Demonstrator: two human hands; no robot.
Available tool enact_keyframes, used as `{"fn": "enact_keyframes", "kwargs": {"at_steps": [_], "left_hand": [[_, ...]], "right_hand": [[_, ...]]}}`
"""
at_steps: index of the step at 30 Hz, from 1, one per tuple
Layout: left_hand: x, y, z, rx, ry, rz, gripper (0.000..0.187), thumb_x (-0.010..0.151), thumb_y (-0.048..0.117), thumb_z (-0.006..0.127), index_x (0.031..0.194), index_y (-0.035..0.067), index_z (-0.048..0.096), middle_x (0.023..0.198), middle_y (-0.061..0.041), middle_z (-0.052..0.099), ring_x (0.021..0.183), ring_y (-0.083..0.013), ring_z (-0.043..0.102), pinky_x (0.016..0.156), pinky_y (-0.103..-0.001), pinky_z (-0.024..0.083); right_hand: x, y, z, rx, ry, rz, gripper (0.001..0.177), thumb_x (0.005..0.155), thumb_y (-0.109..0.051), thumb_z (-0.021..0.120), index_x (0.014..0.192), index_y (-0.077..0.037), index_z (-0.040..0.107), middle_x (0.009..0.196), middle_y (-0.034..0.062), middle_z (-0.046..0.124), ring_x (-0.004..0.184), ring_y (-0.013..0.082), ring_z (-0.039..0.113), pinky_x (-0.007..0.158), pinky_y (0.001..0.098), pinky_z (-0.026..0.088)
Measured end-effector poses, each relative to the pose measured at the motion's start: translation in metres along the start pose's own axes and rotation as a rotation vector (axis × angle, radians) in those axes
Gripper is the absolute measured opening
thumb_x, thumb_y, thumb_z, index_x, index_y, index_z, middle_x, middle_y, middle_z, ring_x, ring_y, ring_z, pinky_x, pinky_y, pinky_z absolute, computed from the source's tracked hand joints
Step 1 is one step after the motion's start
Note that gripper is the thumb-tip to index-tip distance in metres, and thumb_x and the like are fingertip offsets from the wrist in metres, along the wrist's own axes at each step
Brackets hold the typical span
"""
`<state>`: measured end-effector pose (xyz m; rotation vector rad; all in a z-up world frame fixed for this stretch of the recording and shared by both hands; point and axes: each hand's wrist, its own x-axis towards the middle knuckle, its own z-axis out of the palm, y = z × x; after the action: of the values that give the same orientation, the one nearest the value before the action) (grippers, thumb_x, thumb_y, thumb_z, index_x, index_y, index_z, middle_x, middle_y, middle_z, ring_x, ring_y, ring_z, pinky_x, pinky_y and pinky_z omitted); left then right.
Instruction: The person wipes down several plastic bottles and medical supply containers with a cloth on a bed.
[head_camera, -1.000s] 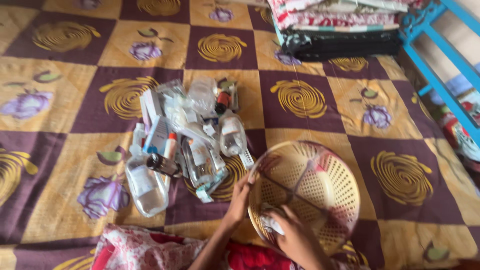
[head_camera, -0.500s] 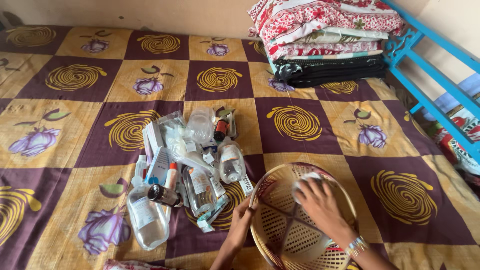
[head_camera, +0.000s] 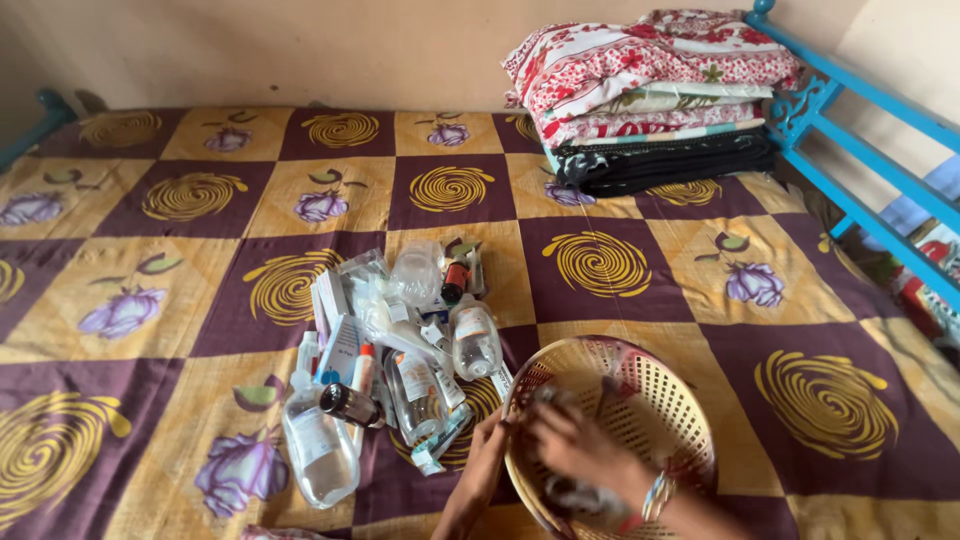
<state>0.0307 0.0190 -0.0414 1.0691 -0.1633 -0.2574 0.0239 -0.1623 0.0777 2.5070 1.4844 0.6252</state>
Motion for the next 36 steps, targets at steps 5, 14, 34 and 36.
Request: {"fn": "enact_keyframes", "kwargs": {"at_steps": [5, 14, 34, 36], "left_hand": [[0.004, -0.004, 0.000, 0.025, 0.008, 0.002, 0.060, 0.098, 0.041, 0.059, 0.141, -0.002, 0.061, 0.120, -0.008, 0.073, 0.111, -0.0163, 0.060, 0.102, -0.033, 0.046], [-0.015, 0.106, 0.052, 0.906, 0.158, -0.024, 0.072, 0.092, 0.029, 0.075, 0.145, -0.008, 0.043, 0.145, -0.024, 0.047, 0.136, -0.0308, 0.042, 0.115, -0.042, 0.031], [-0.060, 0.173, 0.104, 0.334, 0.034, 0.045, 0.070, 0.098, 0.038, 0.065, 0.152, 0.000, 0.044, 0.148, -0.018, 0.058, 0.138, -0.0289, 0.059, 0.123, -0.042, 0.048], [-0.046, 0.149, 0.092, 0.250, 0.034, -0.025, 0.068, 0.098, 0.036, 0.065, 0.151, 0.000, 0.044, 0.146, -0.018, 0.058, 0.136, -0.0287, 0.060, 0.122, -0.042, 0.049]], "right_hand": [[-0.045, 0.052, 0.021, -0.024, -0.154, 0.245, 0.030, 0.077, 0.005, 0.075, 0.106, -0.003, 0.073, 0.142, 0.0166, 0.059, 0.138, 0.0325, 0.047, 0.117, 0.0507, 0.039], [-0.097, -0.008, -0.035, 0.144, -0.630, 0.763, 0.024, 0.077, 0.007, 0.071, 0.098, -0.004, 0.073, 0.147, 0.0147, 0.050, 0.139, 0.0344, 0.041, 0.117, 0.0509, 0.034], [-0.083, 0.003, -0.039, 0.121, -0.517, 0.709, 0.040, 0.077, 0.007, 0.069, 0.115, -0.005, 0.071, 0.127, 0.0143, 0.062, 0.116, 0.0273, 0.058, 0.099, 0.0437, 0.049], [-0.088, 0.001, -0.041, 0.133, -0.529, 0.732, 0.041, 0.076, 0.008, 0.069, 0.115, -0.006, 0.072, 0.131, 0.0142, 0.061, 0.119, 0.0290, 0.056, 0.100, 0.0459, 0.048]]}}
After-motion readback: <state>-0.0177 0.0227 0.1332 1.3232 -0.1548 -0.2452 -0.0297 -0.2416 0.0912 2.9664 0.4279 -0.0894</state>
